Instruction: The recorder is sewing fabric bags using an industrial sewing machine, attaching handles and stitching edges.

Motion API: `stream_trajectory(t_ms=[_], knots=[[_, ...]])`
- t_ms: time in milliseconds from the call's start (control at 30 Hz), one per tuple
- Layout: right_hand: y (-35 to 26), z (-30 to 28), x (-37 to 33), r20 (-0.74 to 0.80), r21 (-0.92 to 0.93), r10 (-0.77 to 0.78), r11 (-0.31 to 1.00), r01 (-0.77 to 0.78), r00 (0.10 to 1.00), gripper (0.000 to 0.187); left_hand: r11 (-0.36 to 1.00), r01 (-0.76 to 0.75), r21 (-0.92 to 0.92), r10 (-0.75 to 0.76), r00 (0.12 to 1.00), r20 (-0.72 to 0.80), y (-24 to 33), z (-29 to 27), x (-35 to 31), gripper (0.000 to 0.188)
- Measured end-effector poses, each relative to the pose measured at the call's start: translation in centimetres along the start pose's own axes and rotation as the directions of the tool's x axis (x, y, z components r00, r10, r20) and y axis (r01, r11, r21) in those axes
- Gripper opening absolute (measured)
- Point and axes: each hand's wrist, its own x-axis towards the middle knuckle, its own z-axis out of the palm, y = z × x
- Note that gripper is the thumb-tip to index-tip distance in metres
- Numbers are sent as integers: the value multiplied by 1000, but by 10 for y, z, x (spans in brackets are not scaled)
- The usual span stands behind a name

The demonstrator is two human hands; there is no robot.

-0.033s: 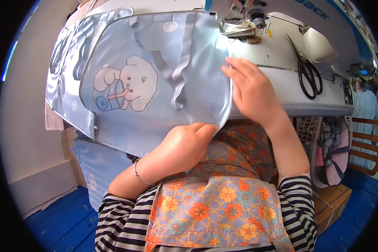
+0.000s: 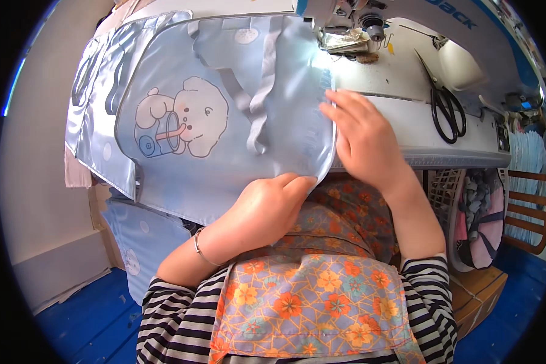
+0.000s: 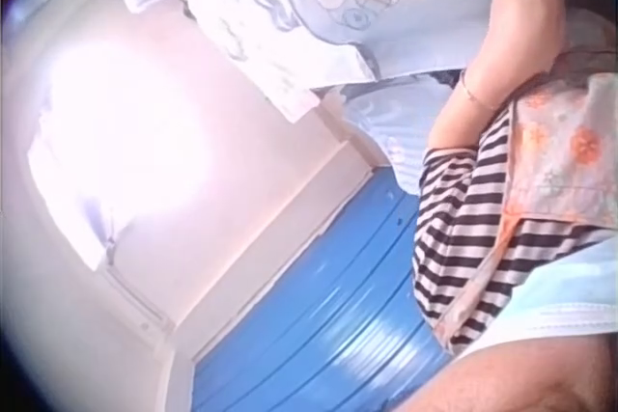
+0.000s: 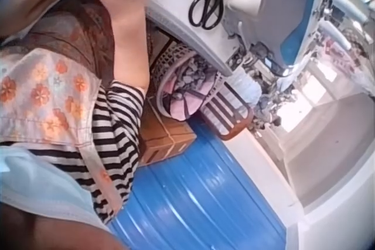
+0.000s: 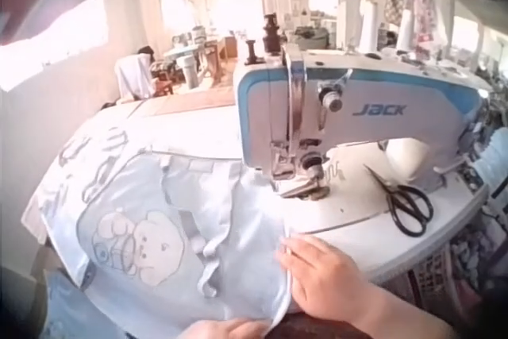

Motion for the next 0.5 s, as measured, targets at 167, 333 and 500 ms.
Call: stream_trajectory(t_ms=[167,333,500], knots=[[-37,-16,-29,55,133,23,991,-31,998,37,997,-31,-70,26,997,-70,-3,-5,11,27],[-29,-13,-33,14,120,-45,992,43,999,25,989,14,-148,-16,1000,-9,7,-12,14,42],[-9,-10,-17,-18,199,-23,980,27,1000,24,921,-108,374,161,981,-112,10,-8,3,64]])
